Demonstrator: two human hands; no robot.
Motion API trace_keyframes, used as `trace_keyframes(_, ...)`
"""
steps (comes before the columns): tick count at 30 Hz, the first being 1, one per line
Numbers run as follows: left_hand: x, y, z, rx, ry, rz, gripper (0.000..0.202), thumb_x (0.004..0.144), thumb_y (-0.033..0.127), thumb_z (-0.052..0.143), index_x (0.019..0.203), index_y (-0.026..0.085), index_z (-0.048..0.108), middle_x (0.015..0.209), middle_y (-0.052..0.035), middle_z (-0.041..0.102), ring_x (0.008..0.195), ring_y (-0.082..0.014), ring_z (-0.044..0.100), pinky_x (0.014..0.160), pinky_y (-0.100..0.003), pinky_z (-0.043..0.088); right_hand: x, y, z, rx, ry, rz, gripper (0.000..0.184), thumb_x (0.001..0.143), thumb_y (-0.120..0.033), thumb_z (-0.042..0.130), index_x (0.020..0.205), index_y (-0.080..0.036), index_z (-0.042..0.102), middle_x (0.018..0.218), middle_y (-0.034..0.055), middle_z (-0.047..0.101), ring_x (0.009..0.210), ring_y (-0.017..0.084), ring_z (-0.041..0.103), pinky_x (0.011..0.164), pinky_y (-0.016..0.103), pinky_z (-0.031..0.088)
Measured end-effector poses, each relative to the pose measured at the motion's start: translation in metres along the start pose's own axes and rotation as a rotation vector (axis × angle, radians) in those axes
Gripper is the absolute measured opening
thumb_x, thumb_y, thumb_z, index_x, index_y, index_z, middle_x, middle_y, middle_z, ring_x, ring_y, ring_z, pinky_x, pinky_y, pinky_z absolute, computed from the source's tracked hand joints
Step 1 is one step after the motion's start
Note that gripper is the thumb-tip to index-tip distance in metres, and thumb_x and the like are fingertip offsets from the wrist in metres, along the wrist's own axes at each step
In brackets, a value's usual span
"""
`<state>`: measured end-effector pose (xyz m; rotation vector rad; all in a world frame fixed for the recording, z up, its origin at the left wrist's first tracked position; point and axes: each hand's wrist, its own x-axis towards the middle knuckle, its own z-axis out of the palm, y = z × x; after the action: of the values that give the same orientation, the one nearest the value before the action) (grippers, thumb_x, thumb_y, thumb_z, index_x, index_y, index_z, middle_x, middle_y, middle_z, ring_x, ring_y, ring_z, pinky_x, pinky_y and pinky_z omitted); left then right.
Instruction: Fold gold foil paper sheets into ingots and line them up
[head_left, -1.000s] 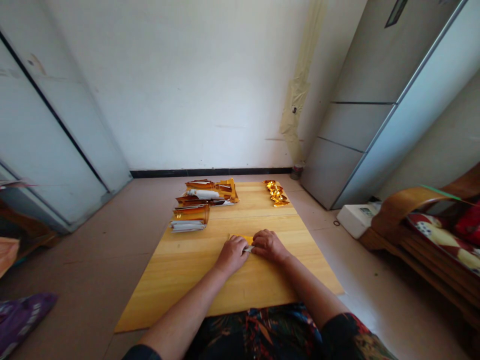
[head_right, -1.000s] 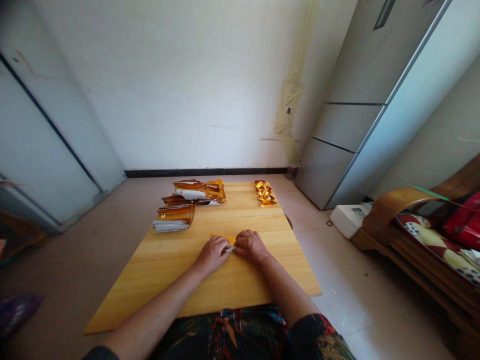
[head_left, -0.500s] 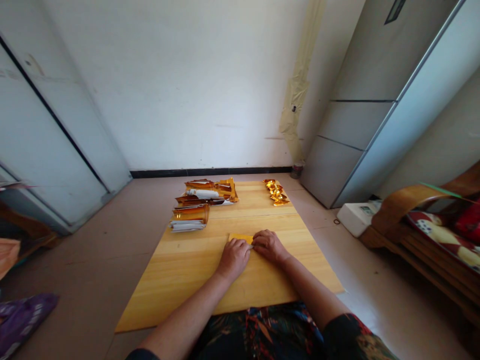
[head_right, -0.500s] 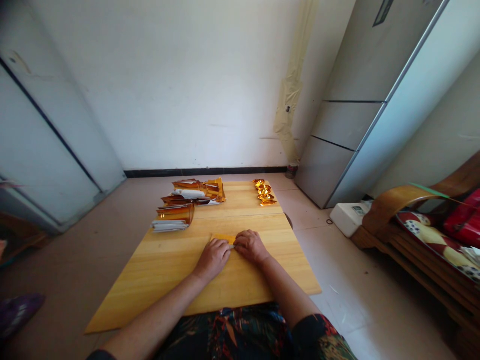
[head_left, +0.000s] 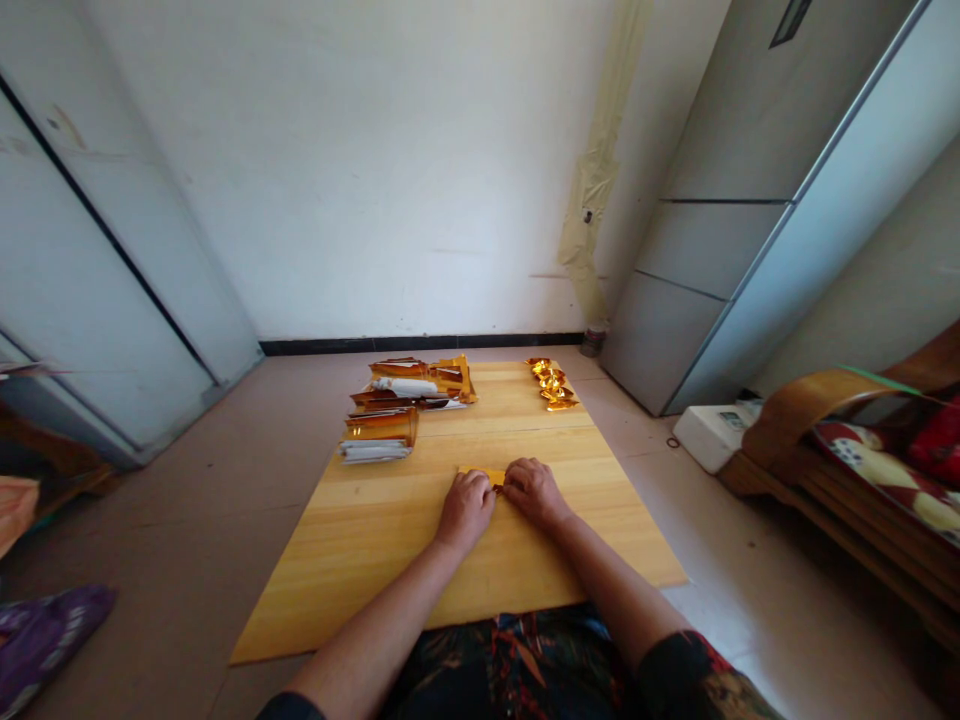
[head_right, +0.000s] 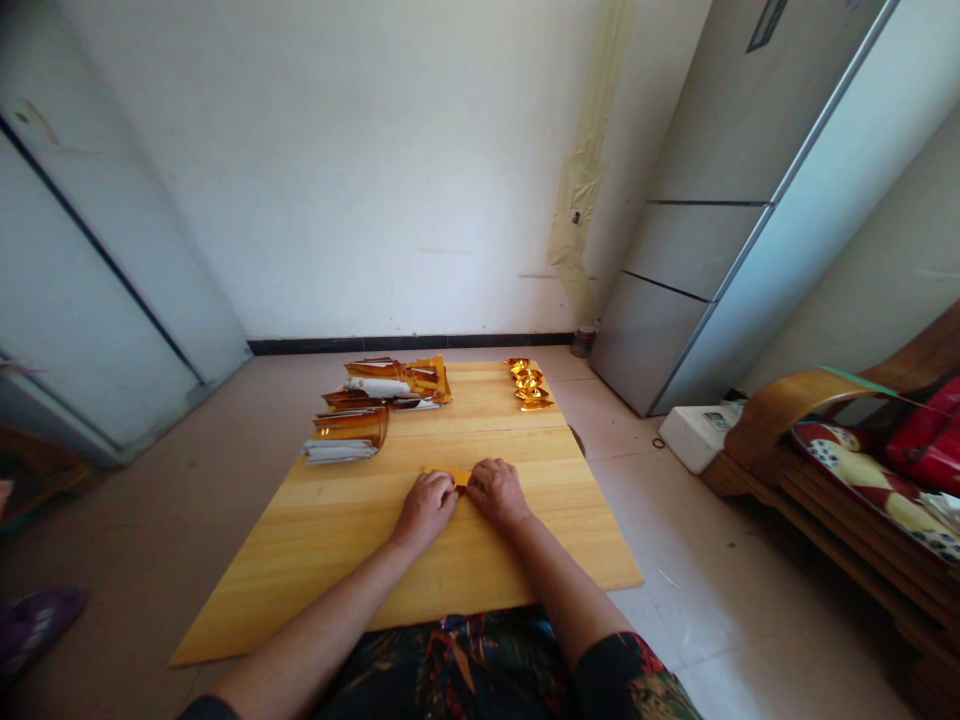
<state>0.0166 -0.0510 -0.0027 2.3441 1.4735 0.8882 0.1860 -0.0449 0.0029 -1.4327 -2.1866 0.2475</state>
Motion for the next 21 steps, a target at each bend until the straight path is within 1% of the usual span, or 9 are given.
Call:
trace_keyframes(4,0.001,-0.003,0.003,-0.031,0.028,-0.046,0.017,0.076,0.007,0.051,0.063,0.018,0.051,0.085,-0.0056,0.059,0.089,-0.0188,0.055,0.081,-0.033,0.046,0.000,-0.005,0.000,-0.013,-0.001,0.046,0.007,0.082,-0.020,0.059,0.076,-0.020,0.062,0.088,0.0013,0.064,0.083,0.016,0.053,0.075,0.028,0.035)
trace_keyframes(9,0.001,-0.006,0.008,-0.047,0.030,-0.045,0.018,0.074,0.006,0.050,0.061,0.018,0.049,0.093,-0.0078,0.059,0.095,-0.0197,0.055,0.086,-0.035,0.046,0.001,-0.009,0.001,-0.040,0.006,0.085,0.007,0.081,-0.019,0.058,0.076,-0.020,0.061,0.088,0.0023,0.063,0.084,0.017,0.053,0.076,0.028,0.034)
trace_keyframes(13,0.000,-0.007,0.010,-0.054,0.042,-0.040,0.018,0.071,0.003,0.050,0.061,0.018,0.047,0.096,-0.0086,0.058,0.097,-0.0204,0.054,0.087,-0.035,0.046,0.001,-0.011,0.001,-0.052,-0.002,0.117,0.006,0.080,-0.017,0.058,0.075,-0.020,0.061,0.087,0.0024,0.062,0.085,0.017,0.052,0.076,0.028,0.033)
trace_keyframes(18,-0.001,-0.007,0.009,-0.055,0.066,-0.015,0.018,0.067,0.001,0.051,0.066,0.019,0.047,0.090,-0.0059,0.057,0.096,-0.0210,0.053,0.086,-0.036,0.046,0.001,-0.012,0.001,-0.063,-0.001,0.130,0.006,0.080,-0.018,0.058,0.075,-0.019,0.061,0.087,0.0020,0.062,0.085,0.016,0.051,0.076,0.027,0.032)
trace_keyframes(21,-0.001,-0.008,0.008,-0.072,0.077,0.003,0.021,0.066,0.001,0.051,0.077,0.019,0.053,0.090,-0.0053,0.057,0.094,-0.0205,0.053,0.086,-0.036,0.046,0.001,-0.012,0.001,-0.059,-0.011,0.128,0.005,0.080,-0.019,0.058,0.077,-0.020,0.062,0.088,0.0016,0.061,0.086,0.016,0.051,0.077,0.027,0.032)
